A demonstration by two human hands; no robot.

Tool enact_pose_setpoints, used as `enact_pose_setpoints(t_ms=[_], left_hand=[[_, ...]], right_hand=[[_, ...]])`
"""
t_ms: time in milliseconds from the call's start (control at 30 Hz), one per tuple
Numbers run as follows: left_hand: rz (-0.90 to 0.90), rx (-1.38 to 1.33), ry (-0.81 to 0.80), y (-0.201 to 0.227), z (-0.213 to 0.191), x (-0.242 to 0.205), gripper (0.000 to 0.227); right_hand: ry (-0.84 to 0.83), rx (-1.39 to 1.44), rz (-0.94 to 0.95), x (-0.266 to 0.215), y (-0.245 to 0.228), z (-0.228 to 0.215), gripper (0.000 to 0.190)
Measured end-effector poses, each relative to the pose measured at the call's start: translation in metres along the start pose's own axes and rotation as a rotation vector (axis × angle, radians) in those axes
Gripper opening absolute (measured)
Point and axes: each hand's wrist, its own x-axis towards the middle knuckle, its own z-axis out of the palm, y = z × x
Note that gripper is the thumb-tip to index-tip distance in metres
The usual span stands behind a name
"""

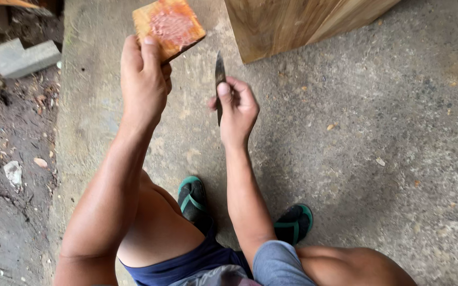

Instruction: The person squats on a concrete floor and uses a small knife to spread a reddish paste from a wooden block onto the edge of a large wooden plank. The person repeatedly dips the knife into the paste and applies it to the wood surface.

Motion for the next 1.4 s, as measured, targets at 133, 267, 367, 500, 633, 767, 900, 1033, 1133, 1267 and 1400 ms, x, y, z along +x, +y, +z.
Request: enact_pose_setpoints(t_ms=[133,267,367,500,633,767,900,1033,1133,1267,1400], left_hand=[[-0.004,-0.145,-0.125,0.003,0.007,-0.009,0.025],[0.101,-0.133,-0.09,0.008,0.003,-0.009,0.026],[0.287,0.24,-0.034,0.005,0.001,0.0,0.03],[0.339,0.386,-0.043,0.001,0.001,0.009,0.033],[0.289,0.415,-0.09,0.002,0.003,0.008,0.032],[0.266,0.418,-0.113,0.0,0.001,0.005,0.032],[0.228,0.419,-0.138,0.001,0.001,0.005,0.035],[0.225,0.484,-0.149,0.001,0.003,0.004,0.038],[0.224,0.482,-0.144,0.0,0.003,0.004,0.04],[0.235,0.518,-0.132,0.0,0.003,0.004,0.04],[0.303,0.545,-0.111,-0.001,0.003,0.004,0.04]], right_hand=[[-0.077,0.056,0.043,0.018,0.005,0.002,0.017],[-0.007,-0.174,0.036,0.007,0.001,0.008,0.018],[0.072,-0.205,-0.048,0.001,-0.012,0.004,0.018],[0.069,-0.425,-0.259,0.012,-0.039,-0.006,0.018],[0.097,-0.642,-0.351,0.021,-0.053,-0.004,0.019],[0.1,-0.648,-0.335,0.02,-0.05,-0.003,0.019],[0.091,-0.669,-0.297,0.023,-0.048,-0.005,0.019],[0.081,-0.681,-0.275,0.022,-0.046,-0.005,0.019],[0.054,-0.665,-0.287,0.02,-0.046,-0.003,0.019],[0.037,-0.665,-0.307,0.017,-0.047,0.001,0.019],[0.016,-0.668,-0.317,0.014,-0.048,0.005,0.019]])
